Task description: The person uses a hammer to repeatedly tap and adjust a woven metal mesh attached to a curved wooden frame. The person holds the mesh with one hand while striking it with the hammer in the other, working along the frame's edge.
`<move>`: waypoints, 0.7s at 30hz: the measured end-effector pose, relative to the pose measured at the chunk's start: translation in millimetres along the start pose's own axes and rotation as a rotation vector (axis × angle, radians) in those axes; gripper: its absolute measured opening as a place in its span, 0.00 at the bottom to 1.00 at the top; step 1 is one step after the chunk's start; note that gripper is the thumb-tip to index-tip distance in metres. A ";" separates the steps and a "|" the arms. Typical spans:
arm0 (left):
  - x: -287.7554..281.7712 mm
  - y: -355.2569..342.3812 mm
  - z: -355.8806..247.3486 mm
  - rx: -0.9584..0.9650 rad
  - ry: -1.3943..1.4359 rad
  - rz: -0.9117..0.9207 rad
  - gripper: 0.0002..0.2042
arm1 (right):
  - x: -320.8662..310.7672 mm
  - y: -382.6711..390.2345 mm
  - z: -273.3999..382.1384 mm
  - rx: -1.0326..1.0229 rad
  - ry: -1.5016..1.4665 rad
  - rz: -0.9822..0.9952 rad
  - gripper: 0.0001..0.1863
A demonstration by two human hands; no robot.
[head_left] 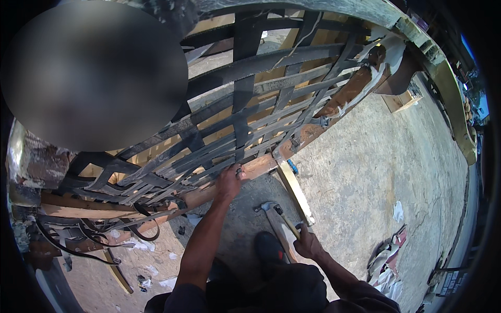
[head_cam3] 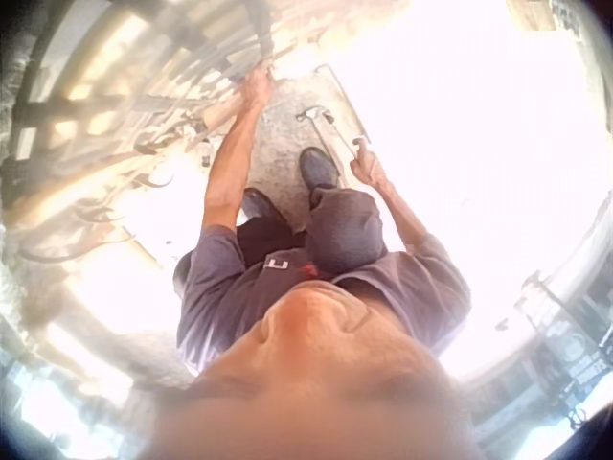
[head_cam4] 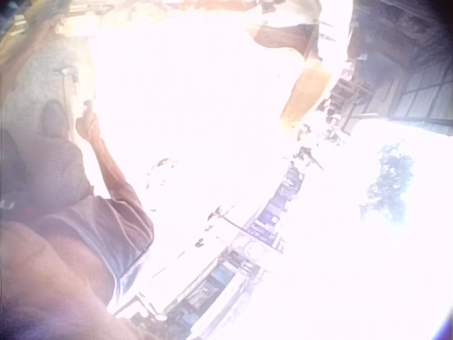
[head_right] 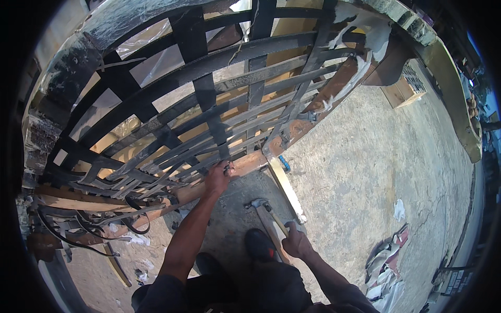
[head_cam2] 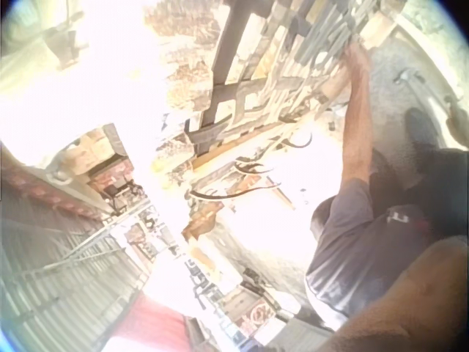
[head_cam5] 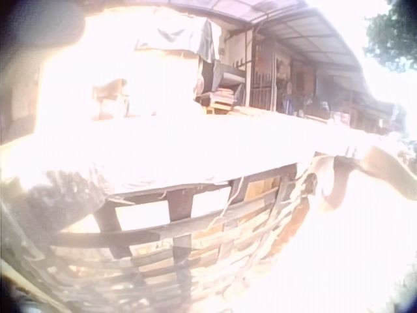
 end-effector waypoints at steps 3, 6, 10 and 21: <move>0.7 -10.3 17.9 -0.127 0.039 0.059 0.16 | -53.8 -48.5 64.0 -0.222 0.274 -0.165 0.18; 0.3 -24.4 11.4 -0.188 -0.023 0.105 0.17 | -79.7 -105.3 102.7 -0.413 0.638 -0.193 0.17; 2.3 -23.7 11.3 -0.052 -0.035 0.126 0.21 | -93.9 -143.4 147.1 -0.509 1.149 -0.138 0.24; 4.9 -26.2 16.5 0.017 0.033 0.134 0.22 | -85.7 -130.6 254.0 -0.688 1.995 -0.026 0.25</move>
Point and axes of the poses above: each hand's wrist, its own y-axis away from the middle knuckle, its own x-axis out of the palm, z = x × y, the point moved 10 cm from there along -y, towards the middle knuckle, and after that the axes turned 11 degrees about y, right-handed, at the moved point
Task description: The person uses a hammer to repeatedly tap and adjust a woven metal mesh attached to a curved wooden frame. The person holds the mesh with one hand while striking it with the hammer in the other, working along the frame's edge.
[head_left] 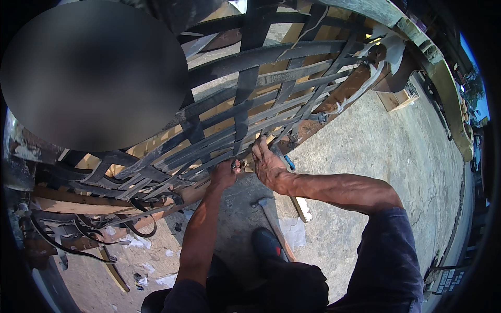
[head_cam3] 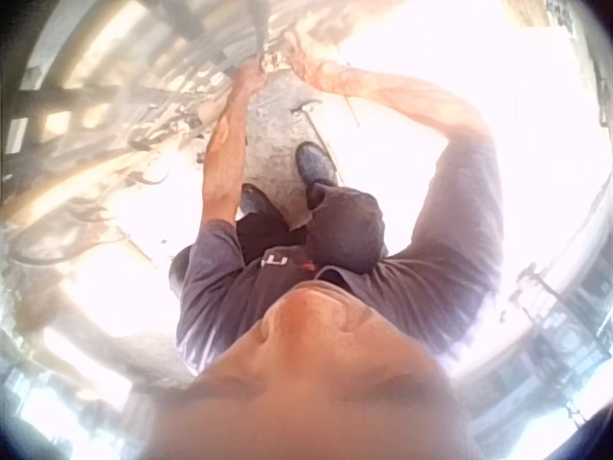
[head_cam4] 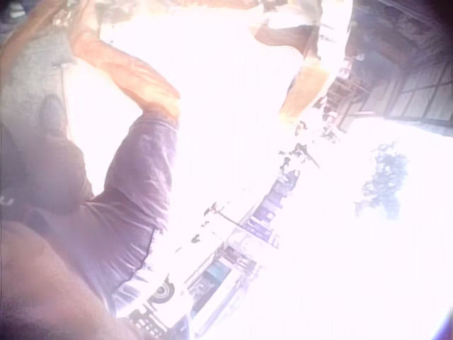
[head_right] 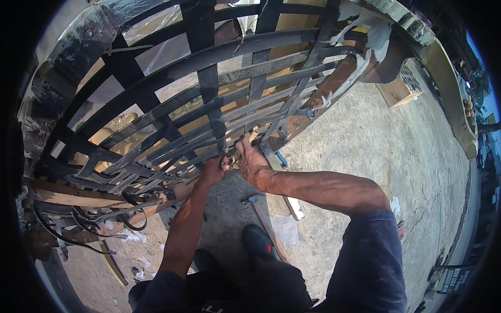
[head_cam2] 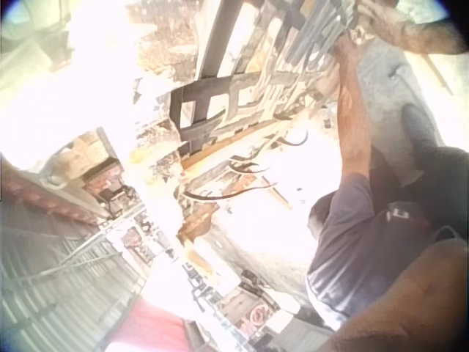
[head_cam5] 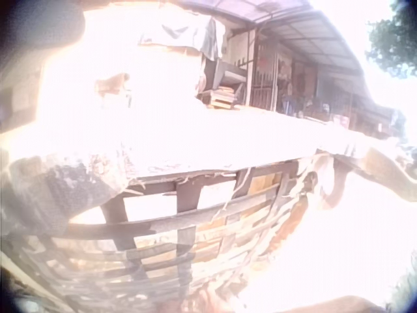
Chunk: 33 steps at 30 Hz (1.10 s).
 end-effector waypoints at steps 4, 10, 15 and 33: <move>0.2 2.3 20.4 -0.196 0.385 0.031 0.20 | -14.8 -8.2 -2.9 0.058 0.115 -0.076 0.23; -27.2 45.0 -7.8 0.071 -0.092 -0.104 0.17 | 38.7 -47.9 5.7 0.363 -0.243 -0.321 0.18; -23.8 73.8 -5.1 0.040 0.142 -0.274 0.10 | 137.8 -70.5 64.9 0.482 -0.350 -0.311 0.11; -43.0 93.0 25.6 -0.116 0.245 -0.380 0.16 | 57.0 21.5 201.5 0.271 -2.119 -0.172 0.30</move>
Point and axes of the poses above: each hand's wrist, its own y-axis away from the middle knuckle, its own x-axis out of the palm, z = x × y, the point moved 10 cm from there along -y, towards the middle knuckle, and after that the axes turned 11 degrees about y, right-handed, at the moved point
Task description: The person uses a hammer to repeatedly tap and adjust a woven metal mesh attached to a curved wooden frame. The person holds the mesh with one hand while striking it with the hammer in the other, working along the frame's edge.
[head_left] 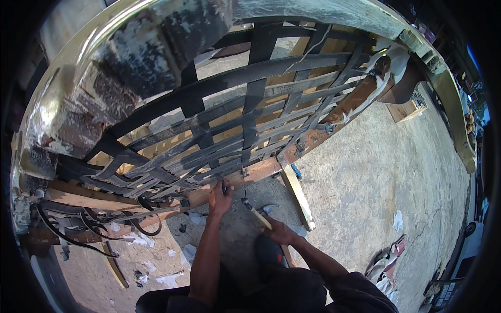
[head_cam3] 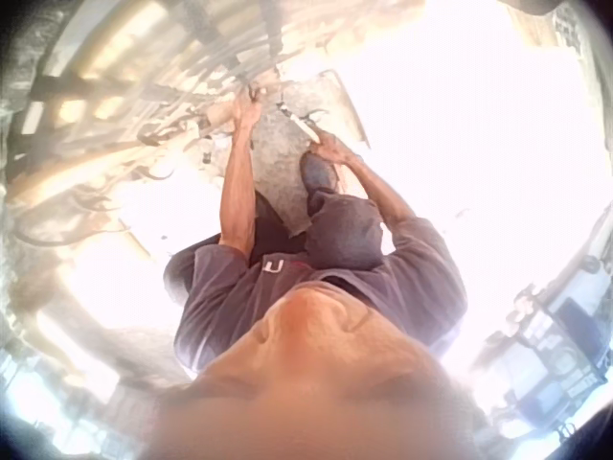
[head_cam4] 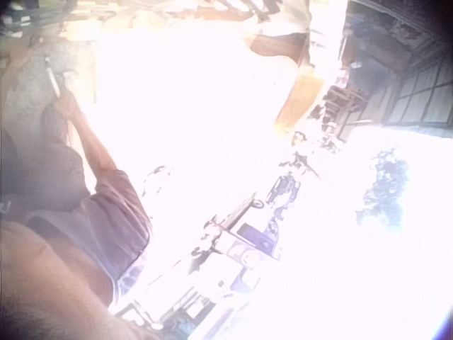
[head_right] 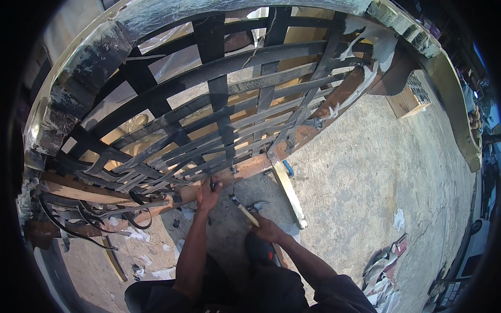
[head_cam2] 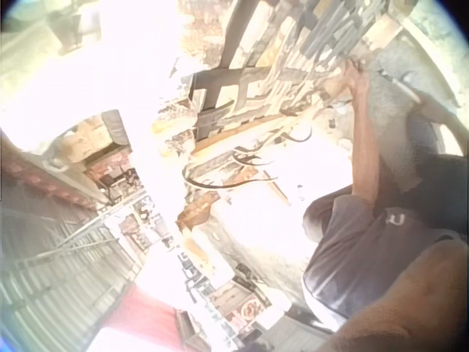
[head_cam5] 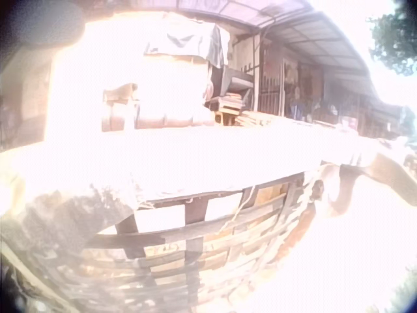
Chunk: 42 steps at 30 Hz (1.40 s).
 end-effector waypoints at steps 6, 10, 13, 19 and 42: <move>45.8 -22.3 -4.1 -0.011 -0.019 0.069 0.19 | -111.8 -27.1 19.5 0.176 0.614 -0.033 0.17; 56.6 -20.5 -3.6 -0.021 -0.073 0.119 0.15 | -127.0 -25.3 32.4 0.195 0.691 -0.095 0.17; 75.7 14.8 -65.8 0.154 -0.103 0.266 0.15 | -112.3 -7.5 -1.0 0.162 0.435 -0.298 0.17; 139.9 68.1 -115.5 0.822 -0.156 0.552 0.12 | -38.7 51.9 -77.9 0.341 -0.209 -0.392 0.20; 87.1 0.7 -54.7 0.043 -0.283 0.208 0.14 | -111.6 43.2 -43.2 0.193 0.081 -0.501 0.17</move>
Point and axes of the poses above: each hand's wrist, its own y-axis away from the middle knuckle, its own x-axis out of the palm, z = x × y, the point moved 10 cm from there along -y, towards the middle knuckle, and after that the axes turned 11 degrees about y, right-handed, at the moved point
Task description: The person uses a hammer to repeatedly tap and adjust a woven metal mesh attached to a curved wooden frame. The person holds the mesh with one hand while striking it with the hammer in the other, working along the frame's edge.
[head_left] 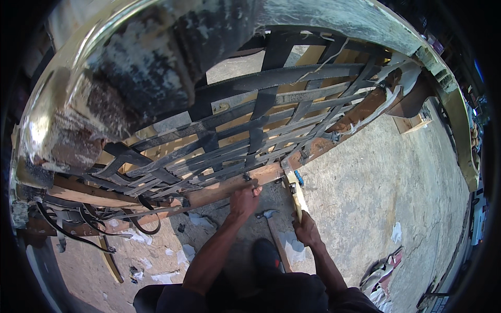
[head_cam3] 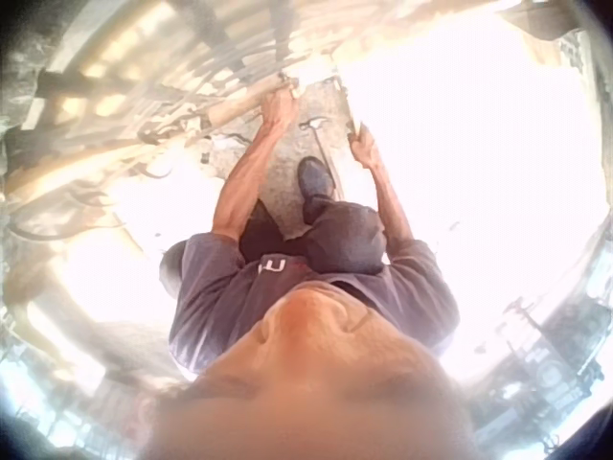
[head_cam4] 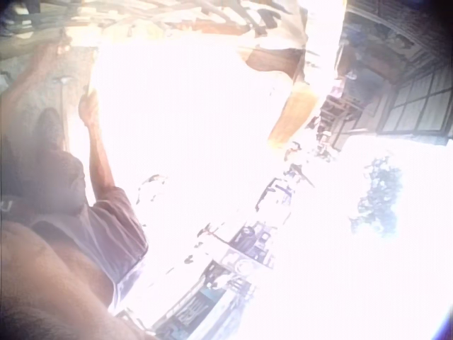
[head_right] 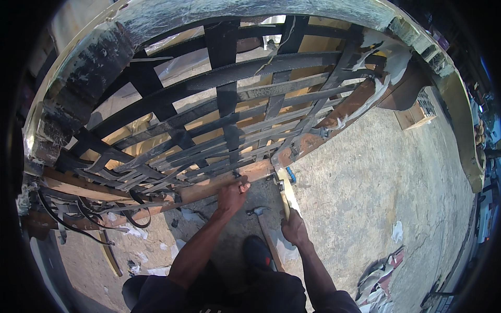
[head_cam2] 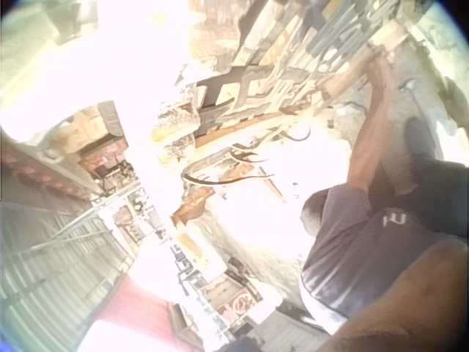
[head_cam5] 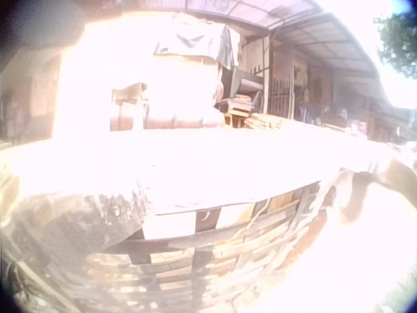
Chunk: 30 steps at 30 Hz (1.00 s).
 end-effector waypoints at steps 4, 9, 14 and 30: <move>-9.6 5.0 -14.2 0.306 -0.208 0.002 0.22 | -6.0 -31.8 43.7 -0.087 0.257 0.086 0.13; 18.5 -8.0 4.6 0.490 -0.549 0.187 0.30 | -0.9 -50.1 47.4 -0.315 0.586 -0.130 0.07; 6.8 -2.6 10.3 0.420 -0.603 0.029 0.27 | -8.8 -44.7 78.8 -0.571 0.608 -0.338 0.08; 32.7 7.1 27.0 0.274 -0.486 -0.070 0.27 | 80.5 -171.5 225.6 -0.577 1.390 0.595 0.03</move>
Point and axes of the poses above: each hand's wrist, its own y-axis away from the middle knuckle, its own x-axis out of the palm, z = x × y, the point moved 10 cm from there along -y, towards the middle knuckle, and after that the axes turned 11 degrees about y, right-handed, at the moved point
